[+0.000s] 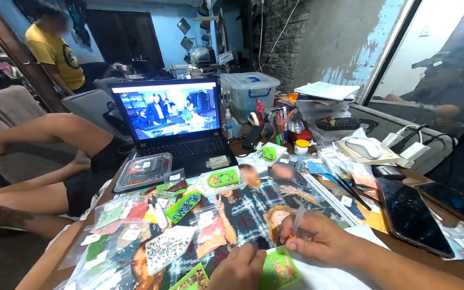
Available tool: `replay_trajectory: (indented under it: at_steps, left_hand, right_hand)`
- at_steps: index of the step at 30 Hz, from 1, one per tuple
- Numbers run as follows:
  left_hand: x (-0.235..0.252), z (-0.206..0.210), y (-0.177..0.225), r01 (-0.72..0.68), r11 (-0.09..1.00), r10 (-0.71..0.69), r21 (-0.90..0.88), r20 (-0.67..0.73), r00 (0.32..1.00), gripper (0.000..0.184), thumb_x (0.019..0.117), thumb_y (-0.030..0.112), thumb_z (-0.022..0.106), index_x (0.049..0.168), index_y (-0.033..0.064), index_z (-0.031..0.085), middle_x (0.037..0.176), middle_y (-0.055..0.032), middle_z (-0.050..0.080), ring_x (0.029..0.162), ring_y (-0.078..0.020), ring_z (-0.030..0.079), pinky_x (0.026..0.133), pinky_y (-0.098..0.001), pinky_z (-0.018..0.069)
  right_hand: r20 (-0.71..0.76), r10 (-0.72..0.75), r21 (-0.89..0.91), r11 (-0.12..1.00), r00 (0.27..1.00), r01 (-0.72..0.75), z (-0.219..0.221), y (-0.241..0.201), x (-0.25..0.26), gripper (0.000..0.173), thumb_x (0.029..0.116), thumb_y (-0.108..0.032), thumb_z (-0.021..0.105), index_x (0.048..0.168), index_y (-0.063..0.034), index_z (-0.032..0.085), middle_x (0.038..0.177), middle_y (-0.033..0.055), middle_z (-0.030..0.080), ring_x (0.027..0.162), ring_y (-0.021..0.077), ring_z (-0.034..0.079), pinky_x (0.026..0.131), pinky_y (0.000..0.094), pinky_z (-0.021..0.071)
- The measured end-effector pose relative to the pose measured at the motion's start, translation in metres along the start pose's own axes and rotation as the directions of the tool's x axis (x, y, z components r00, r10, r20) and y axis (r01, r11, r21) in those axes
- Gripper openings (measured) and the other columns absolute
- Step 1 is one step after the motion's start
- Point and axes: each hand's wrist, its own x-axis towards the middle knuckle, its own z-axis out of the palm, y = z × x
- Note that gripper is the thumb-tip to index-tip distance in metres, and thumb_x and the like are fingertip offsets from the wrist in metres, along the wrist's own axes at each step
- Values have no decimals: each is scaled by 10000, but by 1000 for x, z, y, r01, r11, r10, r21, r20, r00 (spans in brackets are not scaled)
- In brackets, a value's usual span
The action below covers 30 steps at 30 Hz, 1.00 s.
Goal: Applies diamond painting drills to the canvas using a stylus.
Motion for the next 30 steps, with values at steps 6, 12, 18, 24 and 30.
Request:
replay_trajectory:
  at_steps: [6, 12, 18, 24, 30]
  left_hand:
    - [0, 0, 2, 17, 1000, -17, 0, 5, 1000, 482, 896, 290, 775, 1231, -50, 706, 1052, -237, 692, 964, -413, 691, 794, -512, 591]
    - [0, -1, 2, 7, 1000, -8, 13, 12, 1000, 488, 900, 293, 771, 1233, -57, 701, 1050, -238, 690, 960, -412, 691, 789, -508, 591]
    - [-1, -1, 3, 22, 1000, -22, -5, 13, 1000, 482, 900, 285, 771, 1236, -52, 700, 1064, -245, 690, 976, -419, 690, 804, -524, 590]
    - [0, -1, 3, 18, 1000, -18, 7, 13, 1000, 484, 898, 290, 775, 1238, -47, 703, 1064, -240, 691, 981, -415, 690, 805, -517, 591]
    - [0, -1, 2, 6, 1000, -6, 12, 7, 1000, 486, 894, 294, 778, 1232, -48, 704, 1053, -238, 691, 969, -412, 693, 796, -511, 594]
  right_hand:
    - [9, 7, -14, 1000, 1000, -7, -1, -1, 0, 287, 1069, -295, 550, 1060, -14, 611, 879, 77, 660, 811, 21, 632, 740, 152, 517]
    - [11, 7, -17, 1000, 1000, -7, -1, -1, 0, 299, 1067, -299, 553, 1053, -8, 618, 887, 80, 665, 827, 26, 639, 755, 160, 524]
    - [6, 2, -30, 1000, 1000, -2, -1, 0, 0, 294, 1068, -301, 552, 1055, -15, 618, 874, 75, 660, 798, 23, 626, 733, 155, 515]
    - [-5, -5, -33, 999, 1000, 4, 0, 1, 0, 299, 1072, -306, 542, 1075, -16, 612, 877, 76, 659, 803, 25, 631, 747, 157, 520]
    - [-26, 12, -23, 1000, 1000, -13, 0, -1, 0, 272, 1074, -299, 539, 1106, -30, 558, 914, 72, 668, 838, 21, 646, 763, 163, 531]
